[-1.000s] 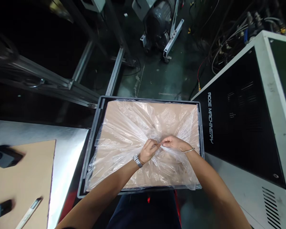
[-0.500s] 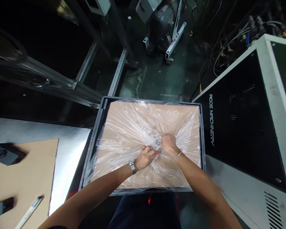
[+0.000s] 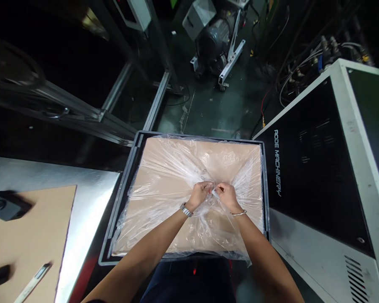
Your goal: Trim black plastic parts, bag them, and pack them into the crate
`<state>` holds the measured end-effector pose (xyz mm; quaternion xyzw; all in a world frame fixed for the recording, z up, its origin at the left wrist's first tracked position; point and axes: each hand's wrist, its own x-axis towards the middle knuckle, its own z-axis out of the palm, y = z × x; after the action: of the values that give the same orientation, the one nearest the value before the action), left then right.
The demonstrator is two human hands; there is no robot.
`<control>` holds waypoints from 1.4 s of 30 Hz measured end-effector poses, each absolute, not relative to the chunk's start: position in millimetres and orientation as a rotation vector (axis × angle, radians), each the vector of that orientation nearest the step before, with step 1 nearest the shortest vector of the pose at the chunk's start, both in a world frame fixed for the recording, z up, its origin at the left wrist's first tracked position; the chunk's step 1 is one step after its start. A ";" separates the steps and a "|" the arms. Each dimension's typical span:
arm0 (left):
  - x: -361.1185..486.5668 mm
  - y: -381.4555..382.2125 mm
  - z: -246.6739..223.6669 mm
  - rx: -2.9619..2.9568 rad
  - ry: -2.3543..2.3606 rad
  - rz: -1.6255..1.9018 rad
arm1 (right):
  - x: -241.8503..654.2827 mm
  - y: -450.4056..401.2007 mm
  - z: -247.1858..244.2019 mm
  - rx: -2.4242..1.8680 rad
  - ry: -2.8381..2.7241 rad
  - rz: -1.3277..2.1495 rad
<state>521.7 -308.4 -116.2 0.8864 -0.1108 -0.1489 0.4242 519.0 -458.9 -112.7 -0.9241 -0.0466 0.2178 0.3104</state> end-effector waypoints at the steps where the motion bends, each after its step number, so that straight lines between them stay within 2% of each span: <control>1: 524.5 -312.3 -117.9 2.233 -0.246 -0.389 | 517.2 -460.3 -112.0 -2.421 -0.130 0.562; 10: 521.8 -311.5 -110.4 2.195 -0.332 -0.440 | 513.4 -462.7 -107.4 -2.313 -0.224 0.472; 19: 529.1 -307.4 -119.0 2.218 -0.205 -0.426 | 509.7 -453.4 -88.7 -2.420 -0.386 0.319; 26: 522.6 -304.1 -122.7 2.148 -0.414 -0.423 | 520.1 -448.6 -80.6 -2.508 -0.517 0.267; 31: 513.7 -304.6 -124.2 2.104 -0.371 -0.356 | 518.2 -444.8 -73.9 -2.490 -0.635 0.273; 42: 527.1 -293.2 -115.5 1.885 -0.317 -0.529 | 514.6 -452.2 -90.5 -2.473 -0.391 0.210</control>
<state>527.1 -293.2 -115.5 0.7955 -0.1337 -0.2230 0.5473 514.6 -452.2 -90.5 -0.9360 -0.1481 0.0793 0.3094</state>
